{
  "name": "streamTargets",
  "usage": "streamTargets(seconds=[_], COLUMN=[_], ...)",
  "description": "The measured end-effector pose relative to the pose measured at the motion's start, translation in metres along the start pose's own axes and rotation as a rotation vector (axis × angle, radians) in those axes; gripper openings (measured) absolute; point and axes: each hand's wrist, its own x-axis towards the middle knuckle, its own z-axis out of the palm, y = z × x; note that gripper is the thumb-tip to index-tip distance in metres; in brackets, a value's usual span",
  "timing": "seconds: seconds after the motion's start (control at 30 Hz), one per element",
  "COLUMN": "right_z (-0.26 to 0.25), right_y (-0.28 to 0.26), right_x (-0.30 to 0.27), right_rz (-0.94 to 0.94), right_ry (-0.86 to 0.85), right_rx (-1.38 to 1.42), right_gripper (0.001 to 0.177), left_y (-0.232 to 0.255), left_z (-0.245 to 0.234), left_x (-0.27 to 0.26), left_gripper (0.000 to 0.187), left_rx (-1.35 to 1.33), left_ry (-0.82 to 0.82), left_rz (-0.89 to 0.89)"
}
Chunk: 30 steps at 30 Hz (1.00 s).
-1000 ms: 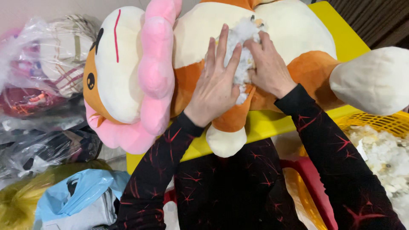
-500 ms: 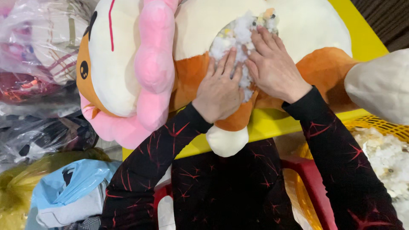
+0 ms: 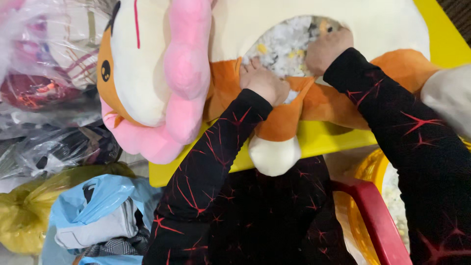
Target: The person repeatedly scoops white stuffing from a yellow basket and inserts it into an opening in the torso of a large plush toy on a yellow table. The person uses both hands to push and distribute the stuffing inside the toy throughout the clip.
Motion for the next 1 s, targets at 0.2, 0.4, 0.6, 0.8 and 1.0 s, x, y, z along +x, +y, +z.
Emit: streamTargets(seconds=[0.2,0.4,0.6,0.8,1.0], right_z=[-0.038,-0.068,-0.055,-0.018,-0.008], right_y=[-0.011,-0.021,-0.028,-0.018,-0.003], right_x=[-0.035,-0.100,-0.142,-0.095,-0.059], right_rz=[-0.134,-0.175,0.019,-0.282,-0.352], right_ry=[0.208,0.783,0.586,0.596,0.205], right_rx=[-0.130,0.183,0.583,0.217,-0.122], right_gripper=[0.023,0.043,0.046,0.076,0.088], left_y=[-0.035,-0.060,-0.047,-0.028,0.001], left_z=[-0.030,-0.056,-0.049,-0.024,-0.008], left_x=[-0.027,-0.078,-0.092,-0.042,0.018], left_gripper=[0.070,0.061,0.060,0.069,0.072], left_rx=[-0.173,-0.456,-0.043,0.089,0.138], left_ry=[-0.004,0.286,0.578,0.465,0.099], left_rz=[0.347,0.716,0.633,0.577,0.232])
